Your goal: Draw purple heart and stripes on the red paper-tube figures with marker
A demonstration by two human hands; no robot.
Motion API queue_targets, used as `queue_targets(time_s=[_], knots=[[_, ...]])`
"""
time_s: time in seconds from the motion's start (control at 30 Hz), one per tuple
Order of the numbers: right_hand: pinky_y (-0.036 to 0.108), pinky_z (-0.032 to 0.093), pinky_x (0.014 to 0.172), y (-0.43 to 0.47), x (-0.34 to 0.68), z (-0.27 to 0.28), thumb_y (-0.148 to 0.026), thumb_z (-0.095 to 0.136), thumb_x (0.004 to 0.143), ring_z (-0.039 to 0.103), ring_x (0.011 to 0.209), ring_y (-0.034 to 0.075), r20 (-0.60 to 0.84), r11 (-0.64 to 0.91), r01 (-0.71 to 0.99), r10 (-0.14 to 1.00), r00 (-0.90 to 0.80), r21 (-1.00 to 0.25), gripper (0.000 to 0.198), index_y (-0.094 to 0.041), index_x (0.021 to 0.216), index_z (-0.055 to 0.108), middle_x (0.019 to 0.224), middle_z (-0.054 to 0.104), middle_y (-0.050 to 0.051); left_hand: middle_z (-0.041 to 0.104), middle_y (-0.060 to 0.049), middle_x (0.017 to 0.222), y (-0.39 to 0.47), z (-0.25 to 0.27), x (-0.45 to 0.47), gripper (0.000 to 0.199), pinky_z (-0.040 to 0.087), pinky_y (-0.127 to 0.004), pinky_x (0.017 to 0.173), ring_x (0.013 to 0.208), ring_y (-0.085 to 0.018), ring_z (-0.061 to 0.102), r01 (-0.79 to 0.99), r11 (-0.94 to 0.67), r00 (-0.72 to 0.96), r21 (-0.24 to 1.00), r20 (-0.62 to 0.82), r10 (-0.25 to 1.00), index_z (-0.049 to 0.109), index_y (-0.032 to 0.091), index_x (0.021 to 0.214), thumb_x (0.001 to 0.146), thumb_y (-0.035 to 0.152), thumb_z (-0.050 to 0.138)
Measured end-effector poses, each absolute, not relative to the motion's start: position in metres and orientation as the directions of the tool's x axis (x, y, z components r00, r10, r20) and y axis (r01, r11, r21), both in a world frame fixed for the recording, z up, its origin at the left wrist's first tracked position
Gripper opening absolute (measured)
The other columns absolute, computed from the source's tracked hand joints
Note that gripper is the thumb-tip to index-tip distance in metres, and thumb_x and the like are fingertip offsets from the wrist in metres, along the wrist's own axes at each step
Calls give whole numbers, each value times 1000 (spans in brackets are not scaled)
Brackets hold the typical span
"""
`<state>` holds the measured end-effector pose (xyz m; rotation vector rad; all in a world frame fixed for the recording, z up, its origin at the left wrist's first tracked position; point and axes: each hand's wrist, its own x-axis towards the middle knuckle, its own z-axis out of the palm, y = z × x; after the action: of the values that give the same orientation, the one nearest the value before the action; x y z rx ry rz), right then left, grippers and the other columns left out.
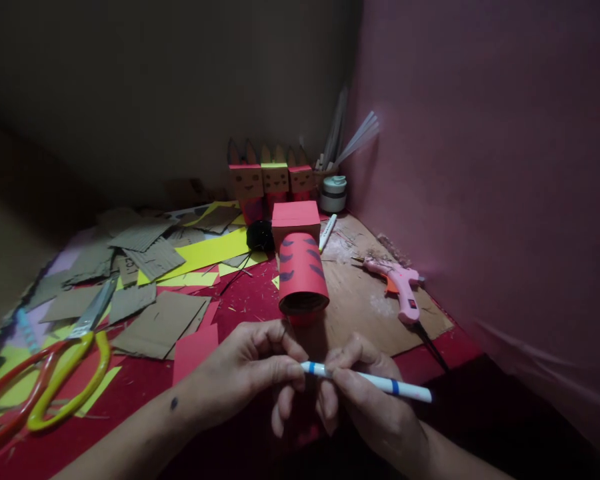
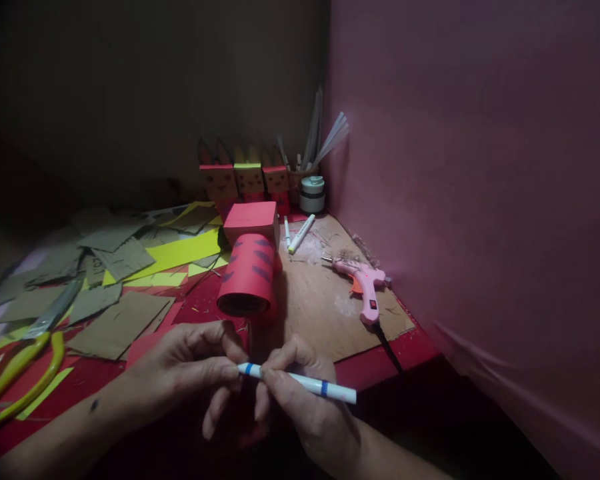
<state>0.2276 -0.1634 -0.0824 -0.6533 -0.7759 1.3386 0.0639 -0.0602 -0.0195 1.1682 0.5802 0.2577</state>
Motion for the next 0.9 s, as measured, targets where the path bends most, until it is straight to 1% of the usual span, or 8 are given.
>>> queue_targets(time_s=[0.1,0.23,0.33,0.43,0.57,0.63,0.77,0.9], knots=[[22,45,51,-167,251,-67,-38,76,91,58,50,10,42,40,-430,999,4,-902,20,-20,85,67,63,68,-1,72,-1,67,-56,-18,62,32,55,-19,48,51,-11,67,203,362,852,910,-347,392,63,16,87,80,41,82],[24,40,48,-157,287,-39,-35,71,91,52,50,12,151,130,97,955,256,-987,17,-20,84,71,58,58,-3,69,2,70,-44,-16,56,31,48,-17,42,47,-9,62,404,269,809,874,-478,342,58,18,88,81,41,77],[33,53,71,-130,304,-30,-20,64,91,67,74,19,435,235,600,875,213,-765,11,-20,97,73,82,72,4,67,2,71,-35,-19,54,30,47,-18,43,49,-9,60,474,208,766,856,-517,382,57,18,87,81,43,72],[39,54,84,-97,311,-31,-8,60,87,70,96,25,423,201,839,905,38,-506,30,-17,112,72,107,74,12,66,1,73,-30,-23,55,31,48,-18,46,53,-10,62,460,176,759,870,-488,430,57,17,90,81,43,71],[39,54,82,-73,310,-36,3,54,83,68,94,25,391,176,876,920,16,-450,56,-18,133,66,108,72,13,66,0,77,-31,-24,53,36,47,-20,46,55,-11,61,427,162,737,890,-446,508,59,17,93,79,48,73],[41,55,85,-75,306,-38,1,52,85,68,99,27,403,173,879,915,24,-444,59,-19,140,62,115,71,15,66,0,76,-32,-23,53,35,45,-19,45,54,-10,59,435,140,735,890,-440,515,59,17,90,80,48,72],[44,55,88,-93,293,-46,-1,52,88,68,101,28,443,183,874,896,41,-451,41,-18,121,69,111,72,14,63,0,64,-25,-14,50,40,36,-20,42,47,-10,52,532,17,705,847,-454,545,57,18,76,82,56,67],[39,57,78,-115,280,-56,-5,50,90,71,89,26,525,241,798,844,109,-553,28,-18,106,68,99,73,12,58,2,54,-15,6,30,49,37,-22,47,47,-11,52,542,-96,687,835,-375,623,52,20,60,81,60,70]])
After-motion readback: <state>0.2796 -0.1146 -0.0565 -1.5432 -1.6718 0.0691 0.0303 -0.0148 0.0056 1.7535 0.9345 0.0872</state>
